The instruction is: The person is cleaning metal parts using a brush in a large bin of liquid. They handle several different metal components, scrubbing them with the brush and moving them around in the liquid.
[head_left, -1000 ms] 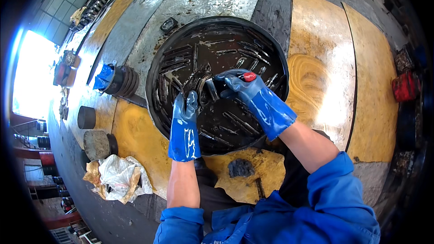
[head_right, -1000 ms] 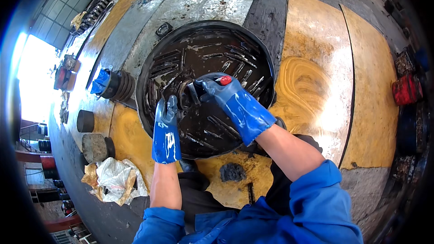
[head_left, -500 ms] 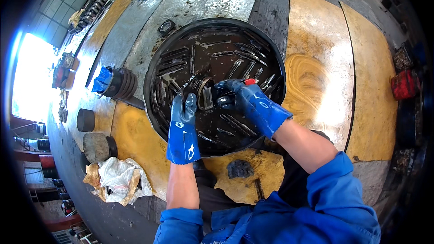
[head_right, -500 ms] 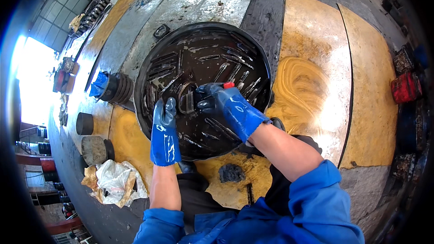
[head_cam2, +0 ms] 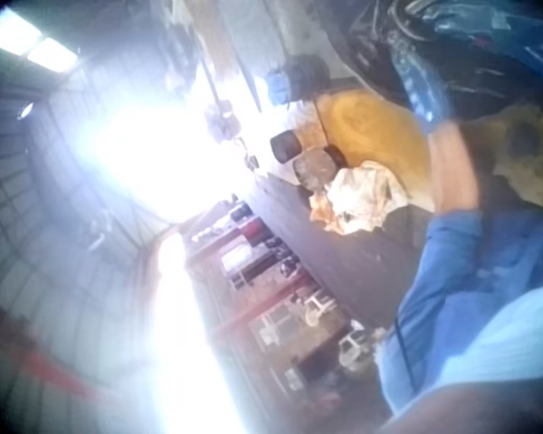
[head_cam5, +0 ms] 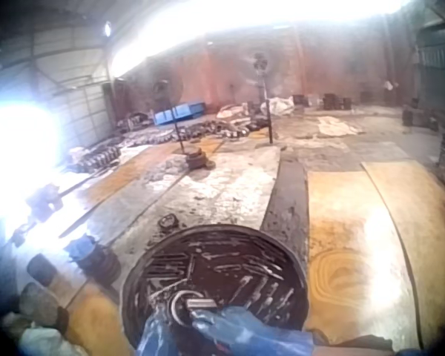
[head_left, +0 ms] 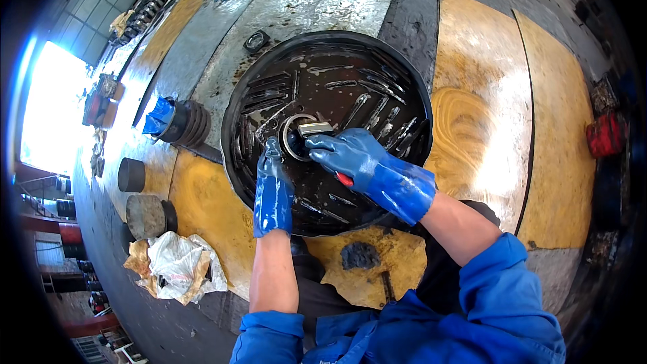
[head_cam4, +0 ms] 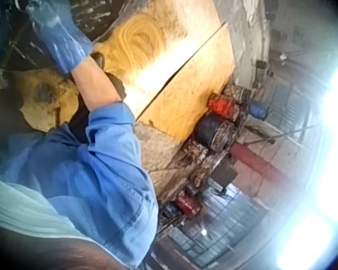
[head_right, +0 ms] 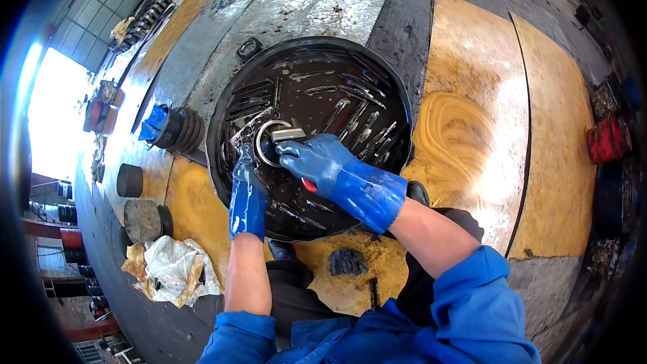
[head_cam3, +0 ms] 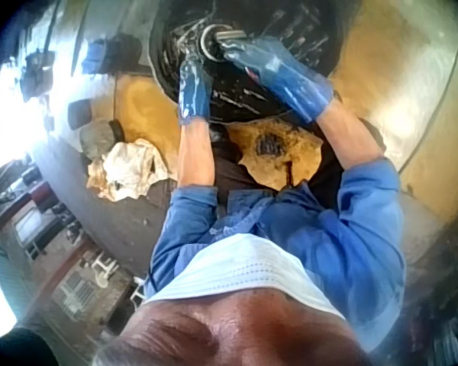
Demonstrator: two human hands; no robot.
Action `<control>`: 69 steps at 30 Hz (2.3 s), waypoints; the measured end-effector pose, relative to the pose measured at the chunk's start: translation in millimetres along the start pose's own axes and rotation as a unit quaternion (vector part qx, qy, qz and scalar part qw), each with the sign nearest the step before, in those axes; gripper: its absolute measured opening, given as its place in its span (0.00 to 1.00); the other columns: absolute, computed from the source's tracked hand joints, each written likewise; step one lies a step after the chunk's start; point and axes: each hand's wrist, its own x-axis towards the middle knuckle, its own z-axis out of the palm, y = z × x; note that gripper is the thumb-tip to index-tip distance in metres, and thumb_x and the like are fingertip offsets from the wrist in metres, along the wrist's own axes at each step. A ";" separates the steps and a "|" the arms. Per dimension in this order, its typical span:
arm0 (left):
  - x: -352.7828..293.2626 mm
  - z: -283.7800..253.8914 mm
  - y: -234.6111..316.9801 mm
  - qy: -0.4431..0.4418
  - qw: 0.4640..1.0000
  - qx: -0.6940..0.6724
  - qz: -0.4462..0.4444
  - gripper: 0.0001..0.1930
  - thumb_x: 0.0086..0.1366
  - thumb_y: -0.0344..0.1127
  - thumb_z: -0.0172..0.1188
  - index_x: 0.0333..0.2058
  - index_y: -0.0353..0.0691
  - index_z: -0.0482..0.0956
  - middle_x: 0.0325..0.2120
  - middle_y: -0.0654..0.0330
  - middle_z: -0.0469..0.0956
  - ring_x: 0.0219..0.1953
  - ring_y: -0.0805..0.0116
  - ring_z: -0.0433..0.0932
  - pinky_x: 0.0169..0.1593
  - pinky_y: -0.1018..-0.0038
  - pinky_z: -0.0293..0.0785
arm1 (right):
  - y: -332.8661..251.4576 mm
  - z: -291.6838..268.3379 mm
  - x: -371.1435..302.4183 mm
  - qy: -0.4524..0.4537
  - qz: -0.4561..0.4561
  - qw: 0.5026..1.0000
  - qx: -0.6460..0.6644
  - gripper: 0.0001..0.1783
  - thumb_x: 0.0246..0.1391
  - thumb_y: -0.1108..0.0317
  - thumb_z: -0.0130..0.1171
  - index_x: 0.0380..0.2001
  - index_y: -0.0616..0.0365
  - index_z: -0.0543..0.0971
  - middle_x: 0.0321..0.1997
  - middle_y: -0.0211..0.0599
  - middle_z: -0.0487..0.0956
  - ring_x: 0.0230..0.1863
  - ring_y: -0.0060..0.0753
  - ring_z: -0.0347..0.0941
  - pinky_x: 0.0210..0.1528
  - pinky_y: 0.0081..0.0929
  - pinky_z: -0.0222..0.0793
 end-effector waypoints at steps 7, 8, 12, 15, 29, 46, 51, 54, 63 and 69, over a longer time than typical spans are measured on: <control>13.8 -17.9 0.9 0.026 0.934 -0.333 -0.124 0.28 0.77 0.53 0.50 0.59 0.33 0.77 0.58 0.47 0.79 0.58 0.48 0.79 0.66 0.49 0.72 | -5.2 -26.3 2.0 0.304 0.003 0.934 0.188 0.18 0.54 0.79 0.64 0.49 0.54 0.83 0.55 0.44 0.84 0.53 0.40 0.84 0.51 0.33 0.83; 12.4 -18.4 1.4 0.010 0.927 -0.357 -0.119 0.27 0.77 0.52 0.51 0.59 0.33 0.77 0.58 0.46 0.78 0.58 0.46 0.78 0.67 0.46 0.70 | 1.7 -23.1 0.2 0.313 0.034 0.925 0.212 0.18 0.57 0.79 0.63 0.51 0.56 0.83 0.55 0.43 0.84 0.55 0.38 0.83 0.54 0.32 0.81; 9.6 -23.6 7.8 -0.027 0.900 -0.422 -0.101 0.27 0.76 0.51 0.52 0.59 0.33 0.77 0.59 0.45 0.77 0.60 0.44 0.77 0.68 0.43 0.67 | 12.9 -13.0 -8.7 0.325 0.281 0.766 0.478 0.14 0.67 0.73 0.60 0.53 0.62 0.81 0.49 0.33 0.84 0.49 0.21 0.78 0.56 0.26 0.77; 12.7 -26.9 3.6 -0.038 0.890 -0.446 -0.085 0.27 0.75 0.52 0.53 0.59 0.33 0.77 0.59 0.45 0.77 0.60 0.44 0.77 0.69 0.42 0.67 | 33.3 -8.8 -9.7 0.343 0.317 0.705 0.535 0.15 0.70 0.68 0.57 0.55 0.62 0.80 0.50 0.35 0.84 0.47 0.27 0.81 0.54 0.30 0.79; 26.5 -27.4 -17.9 -0.165 0.835 -0.523 -0.029 0.29 0.72 0.54 0.58 0.59 0.34 0.77 0.58 0.44 0.78 0.61 0.46 0.77 0.70 0.44 0.65 | 40.9 4.8 -15.4 0.291 0.370 0.556 0.685 0.15 0.68 0.65 0.59 0.53 0.62 0.80 0.47 0.43 0.86 0.38 0.37 0.85 0.41 0.40 0.85; 11.5 -5.0 -5.1 -0.073 0.910 -0.390 -0.118 0.29 0.73 0.58 0.56 0.60 0.41 0.76 0.56 0.54 0.80 0.56 0.53 0.77 0.65 0.55 0.71 | -13.2 -8.3 -8.3 0.222 0.324 0.636 0.664 0.16 0.71 0.64 0.55 0.52 0.65 0.81 0.50 0.44 0.85 0.47 0.34 0.84 0.49 0.31 0.84; 12.9 -1.6 -14.8 -0.049 0.933 -0.329 -0.137 0.31 0.73 0.60 0.56 0.62 0.42 0.75 0.57 0.54 0.79 0.57 0.53 0.77 0.66 0.54 0.71 | -9.2 -4.6 -4.0 0.186 0.277 0.667 0.666 0.16 0.71 0.63 0.57 0.52 0.64 0.81 0.50 0.43 0.85 0.47 0.32 0.83 0.50 0.30 0.83; 8.7 8.9 -10.7 -0.081 0.931 -0.327 -0.138 0.33 0.73 0.63 0.52 0.65 0.42 0.72 0.59 0.53 0.77 0.59 0.51 0.75 0.66 0.51 0.70 | 5.8 -1.3 -20.0 0.139 0.260 0.715 0.634 0.18 0.69 0.60 0.61 0.52 0.63 0.82 0.47 0.39 0.86 0.44 0.27 0.83 0.49 0.27 0.81; 7.9 6.8 14.1 -0.062 0.883 -0.444 -0.142 0.36 0.71 0.66 0.53 0.63 0.42 0.73 0.59 0.50 0.76 0.60 0.46 0.73 0.66 0.42 0.68 | 4.5 -18.9 -30.2 0.055 0.266 0.833 0.482 0.14 0.67 0.63 0.63 0.50 0.58 0.85 0.44 0.33 0.87 0.43 0.21 0.81 0.49 0.23 0.78; -0.7 -15.1 15.9 -0.013 0.914 -0.397 -0.084 0.36 0.70 0.66 0.53 0.63 0.43 0.74 0.59 0.49 0.77 0.57 0.45 0.76 0.62 0.41 0.72 | 0.2 -11.7 -25.4 0.093 0.246 0.888 0.378 0.12 0.64 0.69 0.61 0.49 0.57 0.85 0.43 0.34 0.87 0.44 0.24 0.81 0.51 0.26 0.78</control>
